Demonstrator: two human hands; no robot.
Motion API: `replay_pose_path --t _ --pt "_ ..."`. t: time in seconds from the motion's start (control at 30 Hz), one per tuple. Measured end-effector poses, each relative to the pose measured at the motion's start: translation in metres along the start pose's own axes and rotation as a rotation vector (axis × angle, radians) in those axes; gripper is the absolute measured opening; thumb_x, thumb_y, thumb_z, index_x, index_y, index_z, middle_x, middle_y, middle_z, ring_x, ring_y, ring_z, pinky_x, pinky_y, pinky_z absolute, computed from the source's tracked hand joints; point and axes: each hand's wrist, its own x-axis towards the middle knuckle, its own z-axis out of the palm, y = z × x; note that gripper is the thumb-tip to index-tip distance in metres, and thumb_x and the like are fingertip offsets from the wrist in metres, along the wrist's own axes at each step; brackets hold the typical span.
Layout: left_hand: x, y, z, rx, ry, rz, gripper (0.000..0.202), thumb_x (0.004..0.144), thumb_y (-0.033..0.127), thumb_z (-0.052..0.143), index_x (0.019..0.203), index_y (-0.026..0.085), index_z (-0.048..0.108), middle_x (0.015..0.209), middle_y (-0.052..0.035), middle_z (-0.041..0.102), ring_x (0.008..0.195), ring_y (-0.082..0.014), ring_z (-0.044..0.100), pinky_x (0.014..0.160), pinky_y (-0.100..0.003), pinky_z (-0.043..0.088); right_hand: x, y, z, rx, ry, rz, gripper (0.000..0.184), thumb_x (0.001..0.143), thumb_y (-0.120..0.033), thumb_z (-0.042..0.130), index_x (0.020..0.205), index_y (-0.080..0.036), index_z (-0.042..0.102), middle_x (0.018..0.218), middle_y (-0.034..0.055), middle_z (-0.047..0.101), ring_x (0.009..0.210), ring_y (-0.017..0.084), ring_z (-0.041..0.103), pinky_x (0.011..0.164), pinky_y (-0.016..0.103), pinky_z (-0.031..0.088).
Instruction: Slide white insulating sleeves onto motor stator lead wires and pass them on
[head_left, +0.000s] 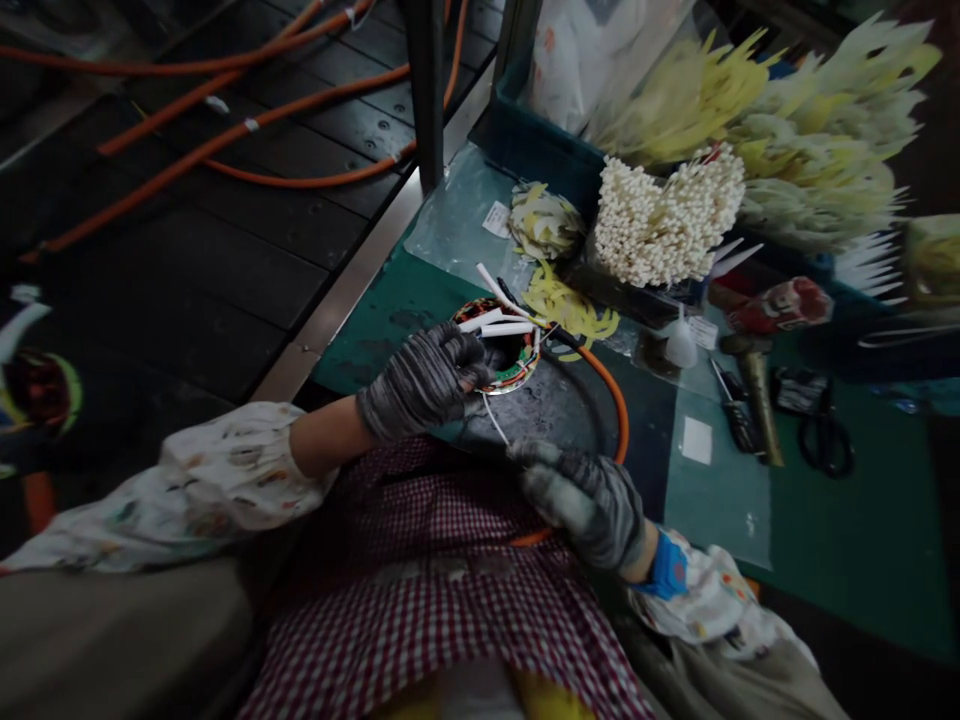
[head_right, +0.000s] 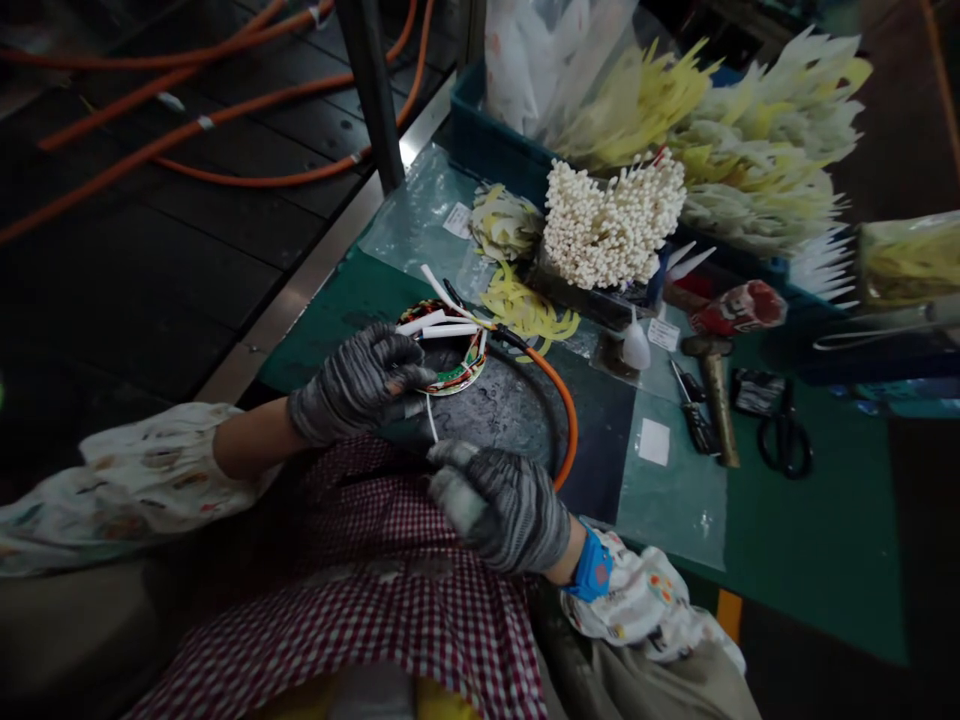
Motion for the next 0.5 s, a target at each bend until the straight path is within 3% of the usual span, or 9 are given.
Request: replay_pose_path --t 0.13,0.3,0.4,0.5 --pt "-0.003 -0.008 0.005 -0.01 0.07 0.064 0.027 0.114 0.029 0.06 0.108 0.017 0.084 0.108 -0.014 0.081 0.105 -0.0295 0.076 0.101 -0.048 0.065 0.027 0.021 0.019 -0.285 0.137 -0.14 0.03 0.102 -0.057 0.074 0.1 -0.032 0.091 0.095 0.0105 0.088 0.087 0.032 0.082 0.08 0.044 0.068" --pt "-0.003 -0.012 0.005 -0.056 0.026 0.012 0.025 0.113 0.038 0.068 0.108 0.02 0.085 0.106 -0.0116 0.079 0.102 -0.0269 0.075 0.097 -0.044 0.063 0.066 0.016 0.009 -0.596 0.224 -0.123 0.039 0.111 -0.052 0.063 0.124 -0.025 0.087 0.105 0.014 0.088 0.094 0.033 0.081 0.084 0.042 0.064" --pt "-0.002 -0.015 0.005 -0.067 -0.011 0.011 0.027 0.112 0.04 0.067 0.107 0.02 0.085 0.105 -0.0112 0.079 0.1 -0.0269 0.075 0.096 -0.043 0.064 0.095 -0.006 -0.007 -0.815 0.055 -0.051 0.04 0.115 -0.043 0.057 0.11 -0.017 0.086 0.087 0.0133 0.083 0.075 0.027 0.072 0.072 0.038 0.058" --pt "-0.002 -0.017 0.005 -0.05 0.002 0.03 0.03 0.114 0.037 0.063 0.103 0.021 0.085 0.103 -0.0107 0.08 0.099 -0.0266 0.075 0.095 -0.042 0.064 0.129 -0.022 -0.028 -0.741 -0.188 -0.057 0.03 0.112 -0.031 0.062 0.093 -0.02 0.081 0.072 0.0038 0.075 0.062 0.017 0.061 0.065 0.031 0.053"
